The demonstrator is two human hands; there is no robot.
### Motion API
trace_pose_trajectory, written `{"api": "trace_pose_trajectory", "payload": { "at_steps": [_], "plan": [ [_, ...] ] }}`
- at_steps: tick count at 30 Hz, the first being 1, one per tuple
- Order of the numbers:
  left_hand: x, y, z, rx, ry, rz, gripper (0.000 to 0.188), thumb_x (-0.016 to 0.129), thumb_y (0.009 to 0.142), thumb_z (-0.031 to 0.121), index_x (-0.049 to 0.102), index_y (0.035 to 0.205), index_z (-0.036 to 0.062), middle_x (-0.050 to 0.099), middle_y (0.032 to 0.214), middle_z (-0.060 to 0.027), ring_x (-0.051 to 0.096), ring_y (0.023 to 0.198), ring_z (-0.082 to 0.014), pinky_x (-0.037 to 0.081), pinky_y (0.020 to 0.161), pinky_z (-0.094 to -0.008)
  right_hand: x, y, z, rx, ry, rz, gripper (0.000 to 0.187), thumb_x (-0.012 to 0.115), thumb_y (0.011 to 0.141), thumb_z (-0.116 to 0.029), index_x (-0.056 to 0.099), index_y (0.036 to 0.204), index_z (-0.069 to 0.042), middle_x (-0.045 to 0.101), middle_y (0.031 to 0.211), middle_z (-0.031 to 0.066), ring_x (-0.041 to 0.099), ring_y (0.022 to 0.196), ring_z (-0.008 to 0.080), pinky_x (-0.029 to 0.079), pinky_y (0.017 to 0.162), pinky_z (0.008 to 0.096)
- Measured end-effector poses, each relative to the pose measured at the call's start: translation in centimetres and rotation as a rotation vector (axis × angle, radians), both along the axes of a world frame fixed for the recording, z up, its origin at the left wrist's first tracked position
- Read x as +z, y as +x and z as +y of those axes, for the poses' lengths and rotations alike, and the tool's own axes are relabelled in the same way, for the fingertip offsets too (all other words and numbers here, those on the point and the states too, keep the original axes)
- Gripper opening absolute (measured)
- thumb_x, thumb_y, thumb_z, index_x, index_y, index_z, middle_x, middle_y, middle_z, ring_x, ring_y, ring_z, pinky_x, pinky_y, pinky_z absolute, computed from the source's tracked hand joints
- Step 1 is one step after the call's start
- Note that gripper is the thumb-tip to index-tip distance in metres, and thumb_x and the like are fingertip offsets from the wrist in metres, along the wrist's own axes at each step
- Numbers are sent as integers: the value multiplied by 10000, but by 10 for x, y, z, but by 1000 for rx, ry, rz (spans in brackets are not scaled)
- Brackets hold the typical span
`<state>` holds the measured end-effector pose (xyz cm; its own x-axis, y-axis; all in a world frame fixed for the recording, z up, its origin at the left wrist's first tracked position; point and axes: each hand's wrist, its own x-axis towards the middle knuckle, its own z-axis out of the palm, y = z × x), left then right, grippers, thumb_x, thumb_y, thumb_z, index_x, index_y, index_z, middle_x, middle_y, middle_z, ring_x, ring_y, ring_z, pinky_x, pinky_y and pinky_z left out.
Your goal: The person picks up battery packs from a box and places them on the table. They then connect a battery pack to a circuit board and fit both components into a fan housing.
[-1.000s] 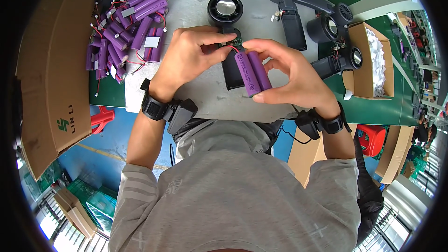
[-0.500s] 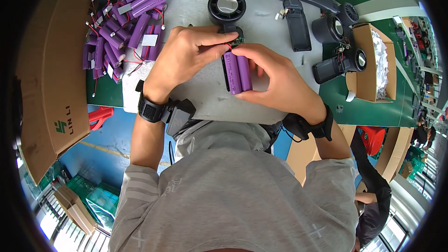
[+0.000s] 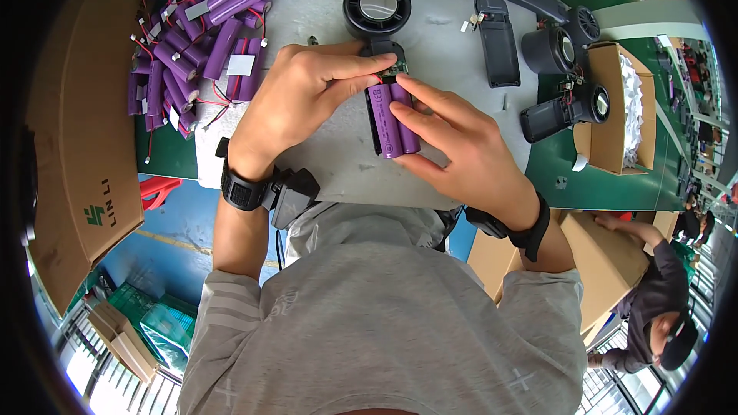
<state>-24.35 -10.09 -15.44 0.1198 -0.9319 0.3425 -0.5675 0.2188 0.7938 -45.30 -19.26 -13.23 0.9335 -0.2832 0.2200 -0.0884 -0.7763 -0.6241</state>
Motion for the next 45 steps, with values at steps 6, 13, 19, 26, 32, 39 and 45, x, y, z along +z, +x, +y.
{"api": "trace_pose_trajectory", "payload": {
  "at_steps": [6,13,19,26,32,39,45],
  "plan": [
    [3,1,3,-16,35,-29,330,658,803,-42,693,1111,70,685,922,-188,697,825,-311,543,670,-344,7,3,3,8,-60,38,553,815,626,-12,651,1154,9,539,1348,187,650,1034,277,555,849,337],
    [-3,-1,2,3,-39,29,331,606,762,-75,700,1060,34,666,867,-190,662,771,-349,524,662,-388,13,5,9,-47,-75,153,545,796,652,7,643,1175,4,525,1362,193,651,1051,288,559,838,338],
    [-2,-2,1,32,-35,70,320,605,752,-62,708,1039,33,662,863,-196,647,746,-369,515,658,-404,17,11,10,-74,-62,159,470,797,653,8,650,1099,2,542,1332,190,665,993,278,567,822,330],
    [0,-2,3,50,-11,113,349,776,690,64,722,1035,70,671,877,-185,647,726,-353,519,652,-383,17,18,1,-113,85,178,397,793,633,30,567,956,-7,534,1256,149,664,908,274,595,778,339],
    [10,-1,3,11,157,125,407,831,637,116,726,1028,76,680,878,-172,642,723,-350,521,646,-362,22,28,-13,-5,136,248,501,782,612,52,499,1017,-36,467,1188,118,639,863,251,604,734,339],
    [11,-2,2,11,178,158,408,838,637,126,729,1028,88,682,829,-160,634,686,-334,515,626,-343,20,30,-8,-55,162,207,600,770,606,62,471,1110,-67,458,1156,104,619,826,235,591,704,334],
    [14,0,-1,28,234,156,413,843,634,123,729,1030,94,683,826,-153,641,653,-271,514,624,-328,17,34,-6,-99,145,212,647,778,609,28,459,1162,-81,468,1148,94,619,843,240,584,719,332]
  ]
}}
